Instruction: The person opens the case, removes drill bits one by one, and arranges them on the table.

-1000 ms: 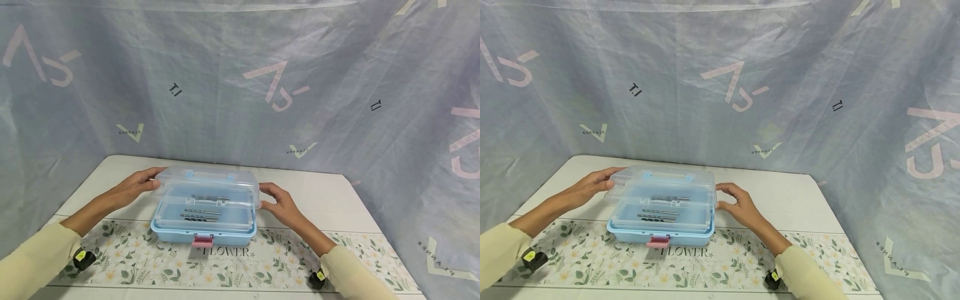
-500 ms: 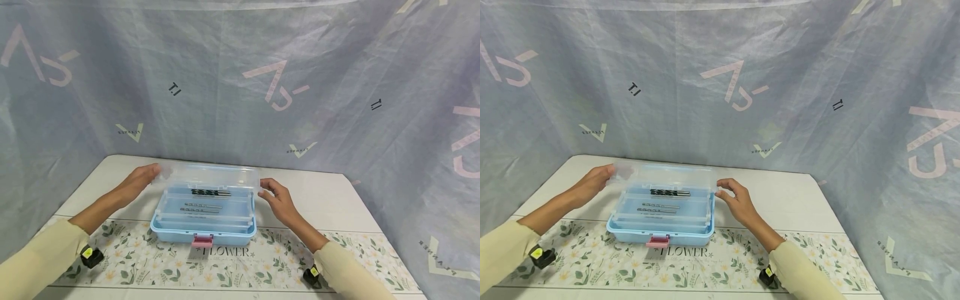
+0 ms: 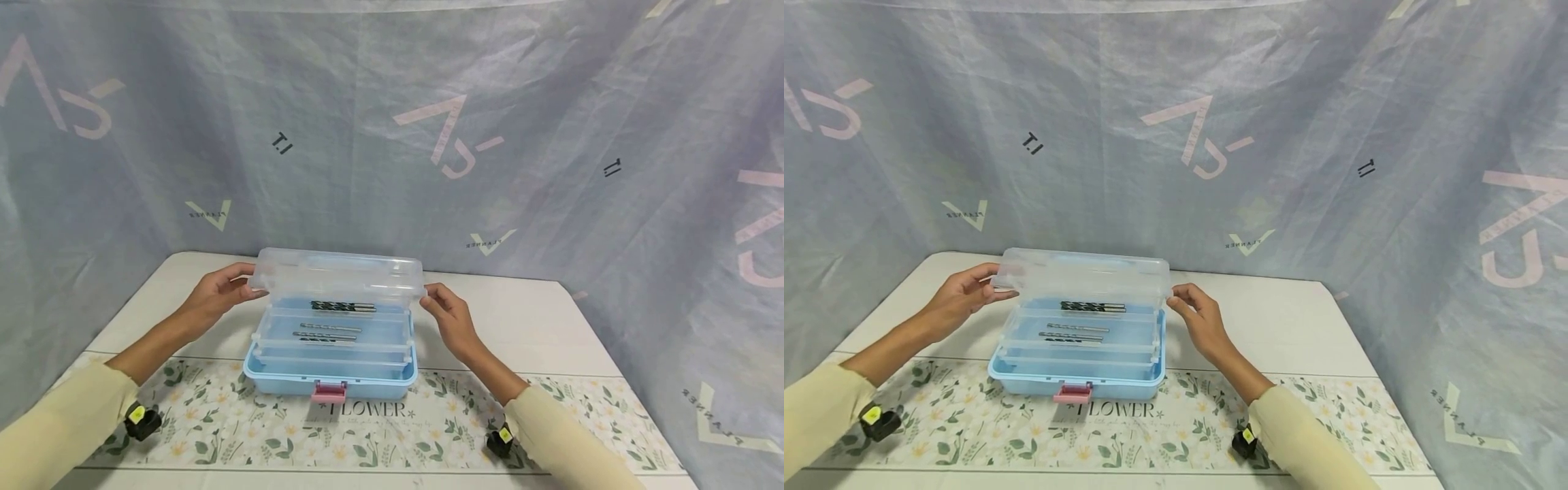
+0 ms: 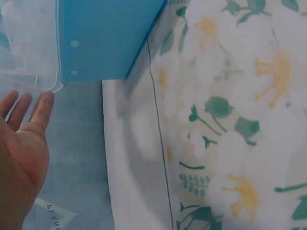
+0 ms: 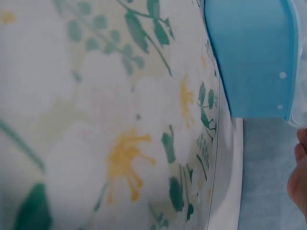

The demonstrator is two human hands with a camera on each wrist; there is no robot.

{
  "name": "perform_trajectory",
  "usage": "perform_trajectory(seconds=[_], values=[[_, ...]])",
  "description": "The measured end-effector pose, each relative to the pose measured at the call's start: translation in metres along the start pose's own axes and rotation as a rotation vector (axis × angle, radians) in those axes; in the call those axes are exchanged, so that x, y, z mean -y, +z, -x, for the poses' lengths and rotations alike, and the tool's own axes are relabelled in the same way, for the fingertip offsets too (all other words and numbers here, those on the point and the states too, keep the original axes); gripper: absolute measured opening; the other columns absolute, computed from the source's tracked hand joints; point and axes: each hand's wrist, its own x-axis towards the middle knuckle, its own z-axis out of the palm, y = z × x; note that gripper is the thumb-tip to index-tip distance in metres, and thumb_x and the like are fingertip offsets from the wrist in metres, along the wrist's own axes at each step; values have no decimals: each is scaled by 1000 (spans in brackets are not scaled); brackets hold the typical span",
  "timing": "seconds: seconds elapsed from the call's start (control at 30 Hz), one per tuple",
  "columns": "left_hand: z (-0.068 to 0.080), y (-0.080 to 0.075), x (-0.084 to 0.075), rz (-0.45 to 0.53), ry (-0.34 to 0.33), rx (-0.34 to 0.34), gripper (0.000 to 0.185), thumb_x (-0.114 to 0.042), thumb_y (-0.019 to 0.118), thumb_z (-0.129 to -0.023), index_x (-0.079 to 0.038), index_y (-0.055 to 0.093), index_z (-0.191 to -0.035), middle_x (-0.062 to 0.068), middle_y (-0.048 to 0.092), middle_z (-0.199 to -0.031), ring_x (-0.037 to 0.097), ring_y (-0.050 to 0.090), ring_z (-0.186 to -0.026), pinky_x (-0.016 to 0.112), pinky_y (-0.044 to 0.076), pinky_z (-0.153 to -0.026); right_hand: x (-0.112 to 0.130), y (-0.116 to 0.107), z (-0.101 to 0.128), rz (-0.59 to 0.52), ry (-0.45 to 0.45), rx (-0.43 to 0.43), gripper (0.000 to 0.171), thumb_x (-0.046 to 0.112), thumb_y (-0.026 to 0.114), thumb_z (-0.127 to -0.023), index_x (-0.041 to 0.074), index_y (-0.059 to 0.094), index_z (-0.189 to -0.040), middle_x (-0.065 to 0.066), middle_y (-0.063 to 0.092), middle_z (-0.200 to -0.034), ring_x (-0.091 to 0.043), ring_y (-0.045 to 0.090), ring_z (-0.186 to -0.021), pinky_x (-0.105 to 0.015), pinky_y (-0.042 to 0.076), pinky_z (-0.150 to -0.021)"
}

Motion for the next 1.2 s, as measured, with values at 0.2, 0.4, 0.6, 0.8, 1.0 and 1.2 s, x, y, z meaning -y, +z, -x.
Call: perform_trajectory(seconds=[0.2,0.4,0.6,0.8,1.0,1.2], values=[[-6,1,4,35,24,-23,23,-3,56,-118,-9,68,-136,-14,75,-125,-1,78,-122,19,61,-107,1,2,-6,-20,20,-28,27,24,61,-118,1,73,-126,-18,78,-126,-18,74,-127,-50,53,-121],[-13,2,2,72,47,-33,15,-3,53,-119,2,66,-124,-8,75,-121,2,79,-119,21,63,-105,1,4,-15,-111,3,-29,27,21,55,-120,-3,68,-121,-8,76,-120,-3,71,-116,-39,56,-120],[-20,4,3,59,49,-74,15,-3,55,-118,7,65,-123,-7,75,-118,3,81,-111,21,64,-100,0,8,-24,-199,-26,-35,30,18,50,-122,-10,63,-117,-9,71,-116,-5,72,-109,-30,61,-109],[-28,5,7,35,37,-122,17,-4,58,-117,8,66,-124,-9,77,-111,3,80,-103,21,66,-94,4,9,-31,-204,-36,-45,33,20,48,-123,-10,59,-115,-26,66,-118,-12,70,-106,-35,62,-107],[-35,6,9,31,19,-174,17,-7,61,-117,8,66,-123,-8,75,-107,5,77,-100,21,66,-89,6,10,-41,-215,-87,-44,30,15,46,-123,-11,60,-118,-23,66,-113,-10,69,-100,-31,61,-101],[-42,8,8,-46,-50,-221,26,-17,62,-118,7,65,-129,-11,74,-106,4,75,-100,24,67,-87,10,10,-51,-163,-87,-69,27,17,49,-123,-7,61,-118,-22,66,-110,-10,67,-100,-32,60,-102]])
